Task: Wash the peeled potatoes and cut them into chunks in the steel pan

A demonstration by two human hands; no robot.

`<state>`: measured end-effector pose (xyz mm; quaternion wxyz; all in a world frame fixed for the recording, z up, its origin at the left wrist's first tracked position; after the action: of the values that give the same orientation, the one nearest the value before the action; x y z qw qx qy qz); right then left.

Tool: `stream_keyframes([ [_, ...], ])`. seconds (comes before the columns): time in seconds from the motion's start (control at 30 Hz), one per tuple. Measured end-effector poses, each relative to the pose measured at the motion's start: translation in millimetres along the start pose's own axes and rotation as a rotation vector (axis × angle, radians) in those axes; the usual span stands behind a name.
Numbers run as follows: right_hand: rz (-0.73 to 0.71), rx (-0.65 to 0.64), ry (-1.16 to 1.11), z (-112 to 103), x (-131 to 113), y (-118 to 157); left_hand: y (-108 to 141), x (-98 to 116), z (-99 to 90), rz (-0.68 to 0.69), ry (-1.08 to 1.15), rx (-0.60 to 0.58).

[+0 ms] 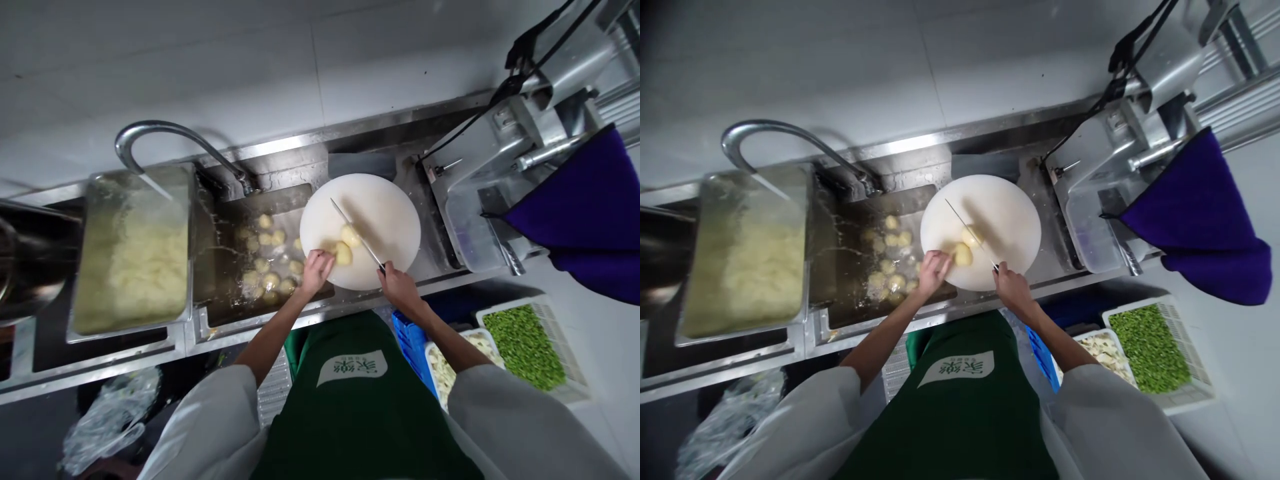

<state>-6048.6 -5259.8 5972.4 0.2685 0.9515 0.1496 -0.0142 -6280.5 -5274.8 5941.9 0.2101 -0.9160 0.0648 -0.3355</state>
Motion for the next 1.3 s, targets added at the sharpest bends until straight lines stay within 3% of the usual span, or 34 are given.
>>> stream_keyframes([
  [0.07, -0.017, 0.003, -0.015, 1.0, -9.2, 10.0, -3.3, 7.5, -15.9, 0.004, -0.013, 0.104],
  [0.17, -0.051, -0.024, -0.052, 6.0, -22.7, 18.5, -11.9, 19.1, -20.4, 0.049, -0.03, 0.126],
  [0.43, -0.078, -0.099, -0.126, 21.0, -34.8, 19.7, -18.3, 13.4, 31.1, 0.124, 0.01, -0.183],
  [0.63, -0.071, -0.129, -0.139, 27.6, -48.5, -4.1, -14.6, 6.8, 35.9, 0.117, 0.05, -0.205],
  [0.73, -0.098, -0.121, -0.137, 18.5, -50.7, -7.8, -14.2, 9.8, 34.5, 0.118, 0.051, -0.2],
  [0.87, -0.069, -0.017, -0.166, -8.2, -27.8, 2.6, -16.0, -2.2, 16.0, 0.058, 0.089, -0.143],
  [0.93, 0.008, 0.042, -0.162, -16.8, -2.1, 7.3, -26.3, -20.5, -2.6, -0.033, 0.08, -0.047],
  [1.0, 0.101, 0.078, -0.129, -17.0, 27.9, 9.6, -47.0, -33.6, -8.8, -0.061, 0.076, -0.04],
  [1.07, 0.164, 0.07, -0.087, -7.5, 53.9, 10.4, -74.8, -31.0, 9.3, 0.039, 0.106, -0.216],
  [1.13, 0.19, 0.035, -0.058, 8.0, 70.9, 11.6, -95.0, -18.3, 42.0, 0.179, 0.154, -0.492],
  [1.2, 0.207, 0.007, -0.046, 24.2, 78.5, 15.0, -104.8, -8.1, 69.7, 0.232, 0.188, -0.677],
  [1.3, 0.224, -0.013, -0.061, 42.7, 74.9, 23.0, -104.5, 0.8, 91.8, 0.156, 0.203, -0.673],
])
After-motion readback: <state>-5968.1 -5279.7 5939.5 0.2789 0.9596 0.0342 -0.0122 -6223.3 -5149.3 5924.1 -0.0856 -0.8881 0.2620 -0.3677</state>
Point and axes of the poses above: each hand's wrist, its own y-axis away from the middle knuckle, its own z-axis out of the palm, x = y × z, the point moved 9 cm from there along -y, towards the middle knuckle
